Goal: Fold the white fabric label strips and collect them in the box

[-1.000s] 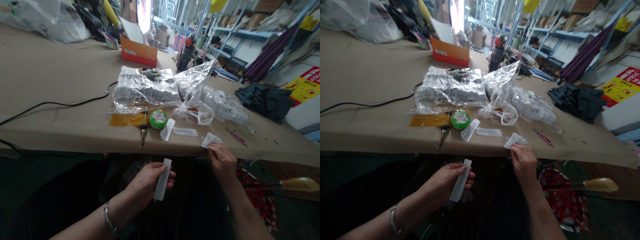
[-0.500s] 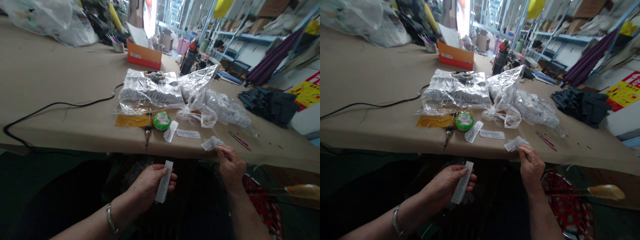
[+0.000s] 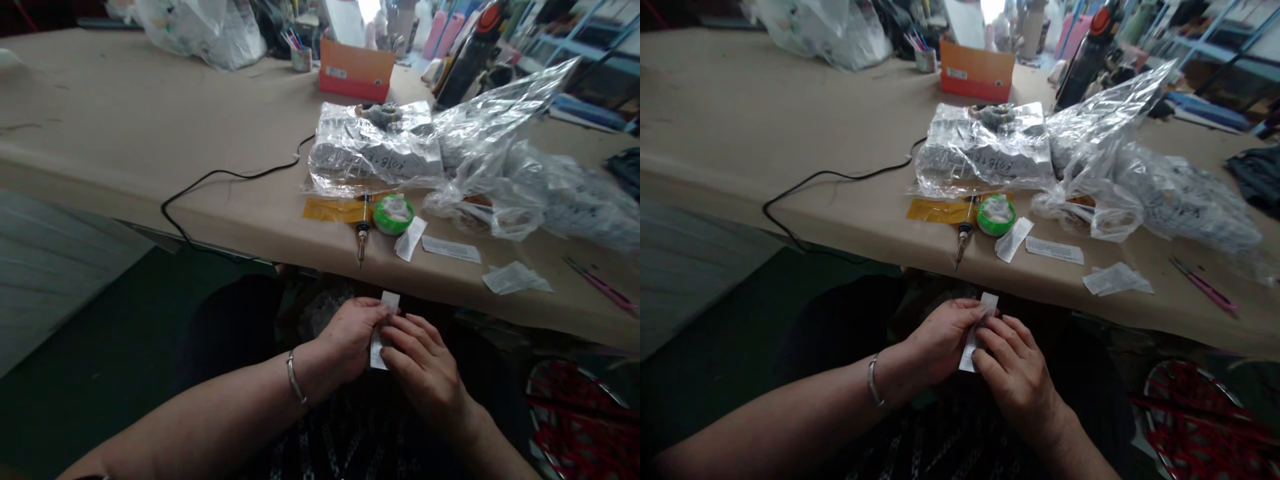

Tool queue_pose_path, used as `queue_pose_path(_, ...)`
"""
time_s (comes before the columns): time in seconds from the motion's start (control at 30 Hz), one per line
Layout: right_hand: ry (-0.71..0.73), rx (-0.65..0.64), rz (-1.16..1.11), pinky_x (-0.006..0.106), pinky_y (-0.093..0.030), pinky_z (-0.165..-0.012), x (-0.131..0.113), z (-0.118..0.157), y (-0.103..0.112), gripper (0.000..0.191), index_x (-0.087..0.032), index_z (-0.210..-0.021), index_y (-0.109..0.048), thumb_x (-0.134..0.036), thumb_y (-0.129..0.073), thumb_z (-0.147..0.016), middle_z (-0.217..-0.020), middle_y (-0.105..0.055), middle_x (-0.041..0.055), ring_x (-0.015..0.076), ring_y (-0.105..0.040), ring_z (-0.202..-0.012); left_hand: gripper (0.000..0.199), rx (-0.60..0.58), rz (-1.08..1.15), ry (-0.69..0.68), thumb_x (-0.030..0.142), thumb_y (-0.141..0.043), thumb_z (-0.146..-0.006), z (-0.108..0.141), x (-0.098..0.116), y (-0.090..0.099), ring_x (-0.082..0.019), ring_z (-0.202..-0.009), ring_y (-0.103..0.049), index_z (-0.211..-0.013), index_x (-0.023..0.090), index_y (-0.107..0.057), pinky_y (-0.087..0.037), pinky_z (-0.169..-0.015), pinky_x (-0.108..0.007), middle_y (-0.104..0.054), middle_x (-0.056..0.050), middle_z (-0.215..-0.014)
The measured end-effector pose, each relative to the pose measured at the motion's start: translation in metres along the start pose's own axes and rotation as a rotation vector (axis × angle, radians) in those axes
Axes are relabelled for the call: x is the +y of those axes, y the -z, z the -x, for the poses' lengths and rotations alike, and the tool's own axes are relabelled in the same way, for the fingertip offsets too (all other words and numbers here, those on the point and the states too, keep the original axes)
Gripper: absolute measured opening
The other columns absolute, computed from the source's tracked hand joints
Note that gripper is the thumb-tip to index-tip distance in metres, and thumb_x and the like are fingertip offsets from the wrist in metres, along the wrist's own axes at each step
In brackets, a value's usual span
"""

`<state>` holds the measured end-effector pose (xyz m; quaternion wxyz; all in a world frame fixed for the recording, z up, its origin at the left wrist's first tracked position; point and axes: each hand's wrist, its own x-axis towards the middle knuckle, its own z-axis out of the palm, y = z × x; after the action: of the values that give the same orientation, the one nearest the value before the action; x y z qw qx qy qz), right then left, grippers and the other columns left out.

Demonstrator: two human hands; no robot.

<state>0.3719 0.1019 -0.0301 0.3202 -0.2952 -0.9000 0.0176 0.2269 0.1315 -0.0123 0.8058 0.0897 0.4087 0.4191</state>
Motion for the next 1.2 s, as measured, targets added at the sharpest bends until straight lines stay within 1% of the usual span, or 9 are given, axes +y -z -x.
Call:
queue_pose_path(0.27,-0.045,-0.033,0.094,0.052,-0.038,-0.101,-0.005,-0.008,0.001,0.014,-0.013,-0.086,-0.063,-0.005,-0.052,-0.084,-0.104,-0.07,0.0143,0.0286,-0.06,-0.112,0.013,0.063,0.006,-0.058,0.02,-0.07,-0.07,0.001,0.0,0.003,-0.009,-0.053,-0.051,-0.067,0.012,-0.059,-0.038,-0.051,-0.021,-0.056,0.0,-0.061)
queue_pose_path(0.43,-0.063,-0.035,0.094,0.052,-0.037,-0.101,-0.007,-0.011,-0.002,0.013,-0.013,-0.085,-0.062,-0.004,-0.052,-0.084,-0.105,-0.071,0.014,0.0281,-0.061,-0.109,0.029,0.001,0.0,-0.058,0.037,-0.071,-0.073,0.001,-0.001,0.006,-0.009,-0.052,-0.051,-0.07,0.01,-0.06,-0.037,-0.05,-0.021,-0.057,-0.002,-0.062)
queue_pose_path(0.57,-0.113,-0.003,0.002,0.049,-0.036,-0.104,-0.007,-0.009,0.001,0.02,-0.016,-0.102,-0.062,-0.01,-0.058,-0.083,-0.105,-0.07,0.0095,0.025,-0.061,-0.108,0.018,-0.018,-0.047,-0.023,0.024,-0.068,-0.075,0.002,0.001,0.009,-0.007,-0.051,-0.051,-0.071,0.009,-0.06,-0.039,-0.049,-0.018,-0.057,-0.001,-0.061)
queue_pose_path(0.7,-0.576,0.129,-0.343,0.036,-0.046,-0.092,0.009,-0.005,0.009,0.028,-0.022,-0.11,-0.058,-0.025,-0.063,-0.082,-0.106,-0.064,0.0066,0.0209,-0.06,-0.102,0.015,-0.068,-0.131,0.1,0.023,-0.058,-0.083,0.01,0.008,0.011,-0.009,-0.049,-0.056,-0.084,0.009,-0.062,-0.045,-0.05,-0.021,-0.064,-0.006,-0.068)
queue_pose_path(0.77,-0.845,0.024,-0.718,0.032,-0.049,-0.084,0.02,-0.005,0.012,0.034,-0.025,-0.115,-0.057,-0.031,-0.061,-0.082,-0.105,-0.064,0.0052,0.019,-0.062,-0.096,0.018,-0.146,-0.178,0.175,0.026,-0.058,-0.084,0.016,0.01,0.012,-0.009,-0.051,-0.059,-0.087,0.008,-0.063,-0.048,-0.052,-0.021,-0.065,-0.008,-0.073)
queue_pose_path(0.83,-0.974,-0.224,-1.145,0.03,-0.051,-0.078,0.031,-0.004,0.011,0.047,-0.026,-0.122,-0.055,-0.035,-0.066,-0.077,-0.106,-0.065,0.0048,0.0181,-0.063,-0.088,0.02,-0.234,-0.217,0.243,0.026,-0.058,-0.084,0.022,0.011,0.013,-0.008,-0.051,-0.059,-0.084,0.007,-0.064,-0.048,-0.051,-0.02,-0.066,-0.008,-0.075)
queue_pose_path(0.93,-0.949,-0.43,-1.532,0.029,-0.05,-0.079,0.039,-0.003,0.004,0.055,-0.025,-0.116,-0.061,-0.031,-0.078,-0.064,-0.117,-0.062,0.0051,0.0191,-0.063,-0.092,0.019,-0.319,-0.24,0.316,0.025,-0.057,-0.084,0.028,0.009,0.016,-0.008,-0.048,-0.058,-0.085,0.008,-0.064,-0.048,-0.051,-0.02,-0.066,-0.008,-0.073)
queue_pose_path(1.07,-0.851,-0.459,-1.77,0.031,-0.048,-0.085,0.039,-0.002,-0.005,0.04,-0.025,-0.099,-0.069,-0.03,-0.08,-0.061,-0.133,-0.053,0.0041,0.0227,-0.06,-0.107,0.02,-0.341,-0.251,0.338,0.027,-0.064,-0.08,0.032,0.004,0.02,-0.008,-0.049,-0.057,-0.086,0.009,-0.064,-0.048,-0.053,-0.021,-0.066,-0.007,-0.071)
queue_pose_path(1.2,-0.844,-0.483,-1.81,0.036,-0.044,-0.094,0.036,-0.002,-0.007,0.029,-0.023,-0.092,-0.071,-0.029,-0.078,-0.064,-0.133,-0.053,0.0052,0.0241,-0.057,-0.114,0.025,-0.37,-0.322,0.356,0.033,-0.066,-0.078,0.032,-0.002,0.025,-0.007,-0.049,-0.056,-0.074,0.009,-0.063,-0.046,-0.052,-0.019,-0.064,-0.005,-0.066)
